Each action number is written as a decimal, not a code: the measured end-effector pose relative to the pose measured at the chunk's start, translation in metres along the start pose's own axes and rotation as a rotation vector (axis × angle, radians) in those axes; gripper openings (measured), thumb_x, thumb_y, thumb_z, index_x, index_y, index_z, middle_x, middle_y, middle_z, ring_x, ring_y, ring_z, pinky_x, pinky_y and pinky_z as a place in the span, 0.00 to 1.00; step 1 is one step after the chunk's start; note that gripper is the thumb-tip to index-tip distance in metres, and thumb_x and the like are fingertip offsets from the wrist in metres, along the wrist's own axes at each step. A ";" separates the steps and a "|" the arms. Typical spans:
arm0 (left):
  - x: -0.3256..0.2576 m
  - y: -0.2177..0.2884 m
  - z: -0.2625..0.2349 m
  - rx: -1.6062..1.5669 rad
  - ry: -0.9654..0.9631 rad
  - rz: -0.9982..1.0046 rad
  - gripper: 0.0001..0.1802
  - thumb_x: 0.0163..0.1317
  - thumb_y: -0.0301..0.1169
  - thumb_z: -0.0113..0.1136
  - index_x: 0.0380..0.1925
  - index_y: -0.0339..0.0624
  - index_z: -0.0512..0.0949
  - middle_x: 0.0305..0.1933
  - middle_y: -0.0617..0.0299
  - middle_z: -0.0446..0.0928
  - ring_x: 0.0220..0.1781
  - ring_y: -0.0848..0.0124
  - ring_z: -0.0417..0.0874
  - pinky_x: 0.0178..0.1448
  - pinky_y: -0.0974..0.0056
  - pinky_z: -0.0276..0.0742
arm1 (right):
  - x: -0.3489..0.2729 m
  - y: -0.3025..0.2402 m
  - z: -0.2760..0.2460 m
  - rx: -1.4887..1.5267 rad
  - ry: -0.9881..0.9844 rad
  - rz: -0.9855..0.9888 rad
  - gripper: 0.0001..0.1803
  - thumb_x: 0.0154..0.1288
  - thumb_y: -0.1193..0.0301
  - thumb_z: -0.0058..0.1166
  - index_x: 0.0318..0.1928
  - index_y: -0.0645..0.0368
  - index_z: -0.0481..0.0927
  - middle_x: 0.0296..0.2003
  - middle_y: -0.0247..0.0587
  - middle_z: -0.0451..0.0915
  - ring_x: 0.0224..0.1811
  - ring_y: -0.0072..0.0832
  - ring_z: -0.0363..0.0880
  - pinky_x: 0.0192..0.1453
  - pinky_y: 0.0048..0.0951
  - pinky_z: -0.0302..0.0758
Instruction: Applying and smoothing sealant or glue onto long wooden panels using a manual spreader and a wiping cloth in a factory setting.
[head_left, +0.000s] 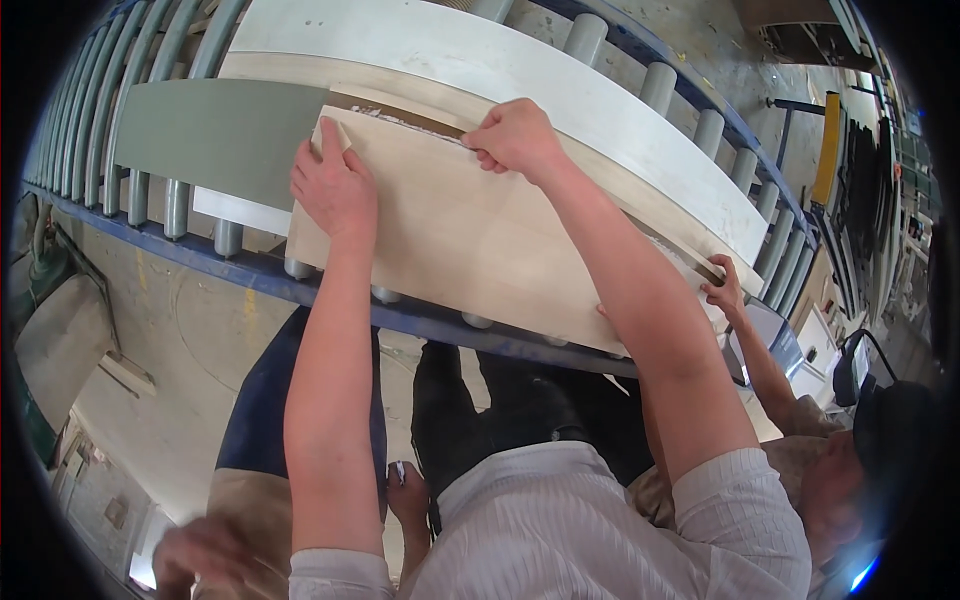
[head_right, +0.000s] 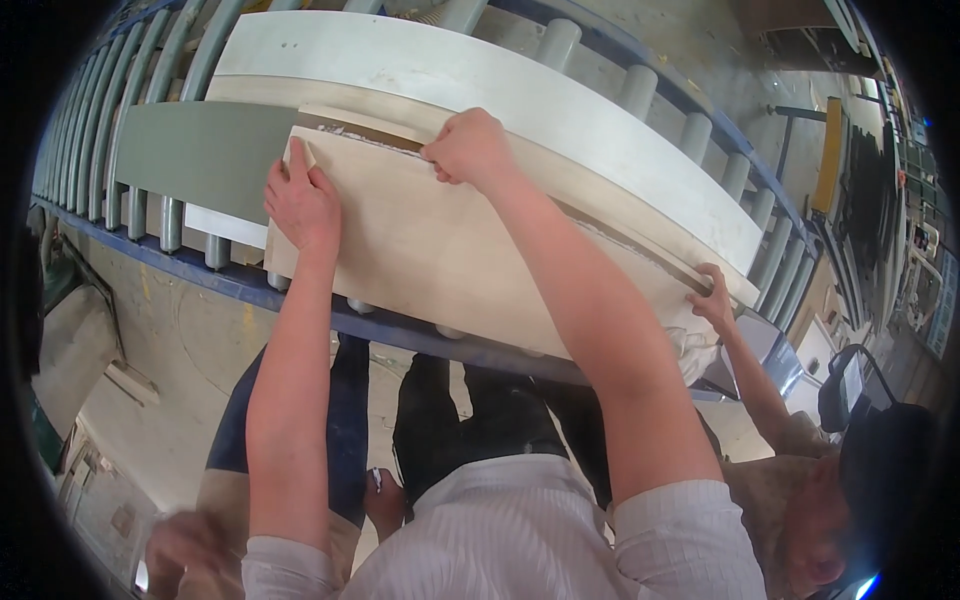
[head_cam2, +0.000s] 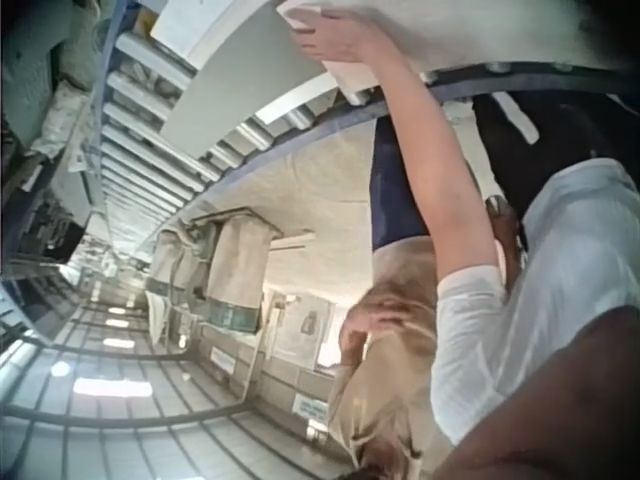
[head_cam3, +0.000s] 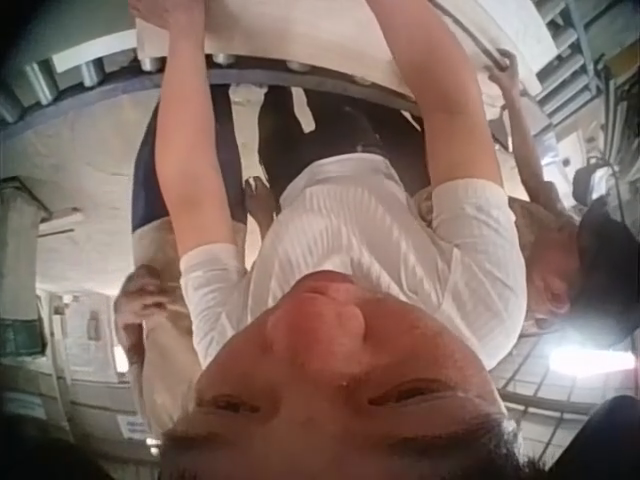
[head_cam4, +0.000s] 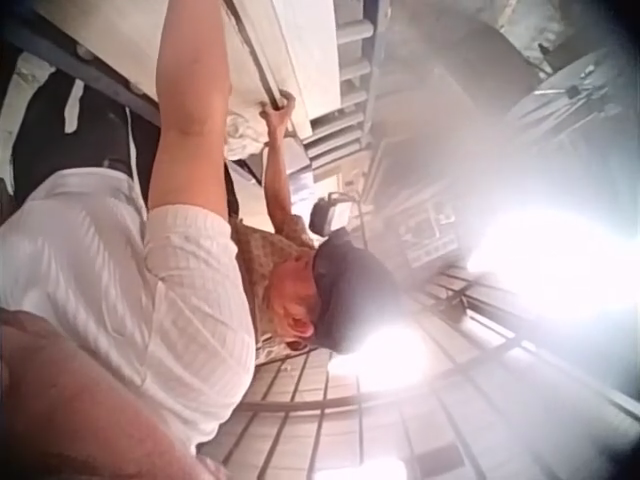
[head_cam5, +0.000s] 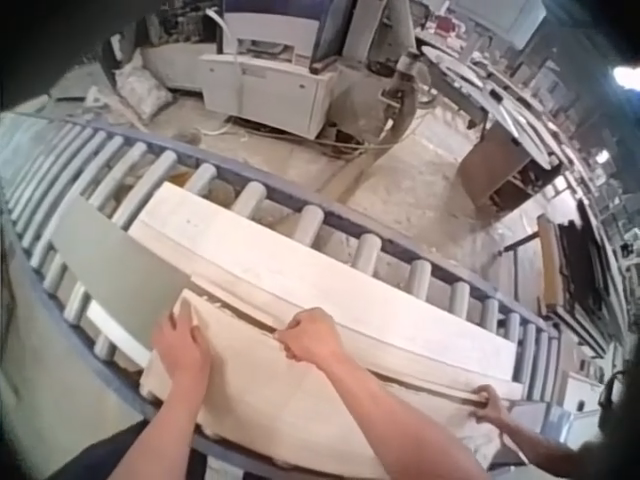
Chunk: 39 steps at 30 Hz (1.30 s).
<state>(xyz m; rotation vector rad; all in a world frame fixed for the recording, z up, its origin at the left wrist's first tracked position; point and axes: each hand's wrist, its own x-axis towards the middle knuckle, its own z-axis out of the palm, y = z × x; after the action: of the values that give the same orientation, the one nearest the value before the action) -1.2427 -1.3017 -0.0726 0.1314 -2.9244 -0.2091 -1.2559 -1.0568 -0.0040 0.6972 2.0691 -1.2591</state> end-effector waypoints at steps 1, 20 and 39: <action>0.000 -0.004 0.000 0.006 0.000 0.002 0.29 0.68 0.32 0.61 0.70 0.57 0.72 0.64 0.46 0.72 0.63 0.48 0.74 0.67 0.46 0.69 | 0.002 -0.002 0.002 -0.011 -0.017 -0.013 0.13 0.65 0.68 0.70 0.31 0.65 0.83 0.26 0.39 0.86 0.25 0.23 0.85 0.30 0.26 0.83; 0.001 -0.011 0.003 -0.023 0.031 0.024 0.28 0.68 0.32 0.58 0.69 0.58 0.74 0.64 0.45 0.73 0.61 0.48 0.76 0.66 0.46 0.70 | 0.000 0.000 0.003 0.014 -0.045 -0.010 0.13 0.66 0.67 0.69 0.31 0.65 0.83 0.26 0.39 0.85 0.25 0.23 0.84 0.30 0.25 0.81; 0.001 -0.018 0.006 -0.100 -0.013 0.047 0.29 0.66 0.32 0.58 0.69 0.57 0.75 0.63 0.46 0.73 0.62 0.49 0.75 0.64 0.44 0.68 | 0.000 0.002 0.007 0.008 -0.013 0.073 0.16 0.66 0.64 0.70 0.31 0.65 0.83 0.26 0.39 0.85 0.26 0.22 0.84 0.29 0.25 0.81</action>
<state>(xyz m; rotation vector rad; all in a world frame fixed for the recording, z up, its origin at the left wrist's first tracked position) -1.2432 -1.3188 -0.0809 0.0468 -2.9189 -0.3488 -1.2528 -1.0624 -0.0072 0.7595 2.0102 -1.2286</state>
